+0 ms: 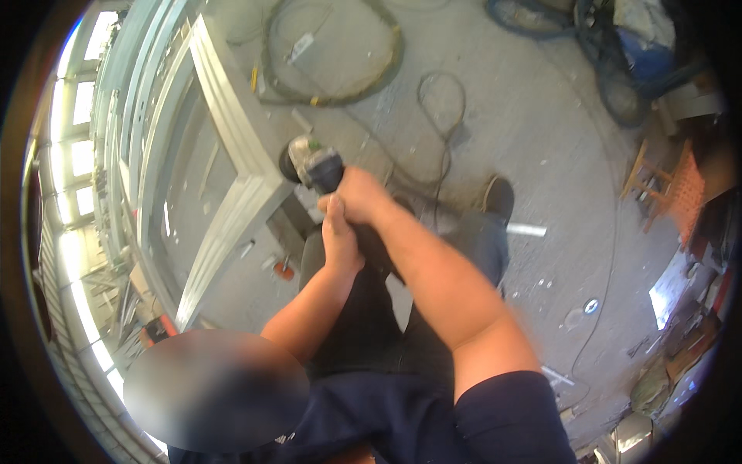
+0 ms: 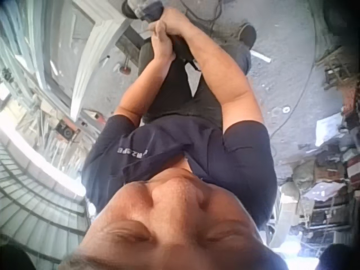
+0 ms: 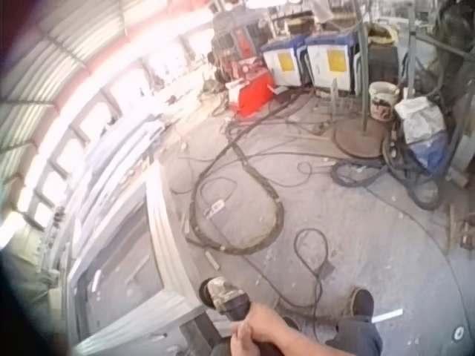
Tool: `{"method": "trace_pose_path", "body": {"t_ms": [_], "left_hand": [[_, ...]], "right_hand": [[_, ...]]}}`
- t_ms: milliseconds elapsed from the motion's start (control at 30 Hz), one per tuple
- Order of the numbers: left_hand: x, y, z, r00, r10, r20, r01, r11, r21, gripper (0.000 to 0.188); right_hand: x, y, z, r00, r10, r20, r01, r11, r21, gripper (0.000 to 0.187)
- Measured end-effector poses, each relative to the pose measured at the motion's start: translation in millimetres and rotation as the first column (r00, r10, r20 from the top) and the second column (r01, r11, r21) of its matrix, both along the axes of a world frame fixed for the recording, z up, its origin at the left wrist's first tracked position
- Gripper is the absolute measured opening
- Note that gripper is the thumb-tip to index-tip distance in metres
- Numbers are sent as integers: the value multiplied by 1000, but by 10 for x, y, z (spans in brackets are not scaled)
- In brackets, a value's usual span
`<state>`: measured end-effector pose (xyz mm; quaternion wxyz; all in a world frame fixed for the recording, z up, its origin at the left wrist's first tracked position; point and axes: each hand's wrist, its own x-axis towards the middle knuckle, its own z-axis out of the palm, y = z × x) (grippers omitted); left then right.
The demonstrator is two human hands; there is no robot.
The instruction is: The person uses an angle grinder to smooth the edges and corners of white metal window frames. They reposition the frames on a workbench and continue grinding different sections to finish the surfaces.
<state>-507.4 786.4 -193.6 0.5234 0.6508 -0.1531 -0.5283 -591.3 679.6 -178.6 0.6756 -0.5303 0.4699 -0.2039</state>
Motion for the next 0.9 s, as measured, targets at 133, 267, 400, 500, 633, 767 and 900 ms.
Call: {"method": "trace_pose_path", "body": {"t_ms": [133,267,400,500,633,767,900], "left_hand": [[-10,-154,146,982,-24,-188,55,985,161,77],[-200,-290,205,993,-114,-29,118,972,205,68],[-338,-349,68,969,-246,-29,246,944,221,74],[-422,-368,-35,943,-330,37,312,920,238,81],[-454,-433,127,834,-523,175,490,849,198,87],[-367,-105,293,777,-624,84,597,772,217,75],[-32,-264,1575,527,-820,225,710,570,414,72]], "right_hand": [[57,36,-173,985,-55,-161,77,988,133,41],[-205,-48,-246,991,-136,5,127,935,331,38],[-424,-130,-461,969,-238,70,155,801,579,32],[-557,-149,-500,951,-294,99,198,820,538,36],[-824,-149,-325,831,-524,189,320,726,608,36],[-1252,92,160,736,-660,152,367,578,729,28],[-2078,160,1003,651,-753,100,449,488,749,31]]}}
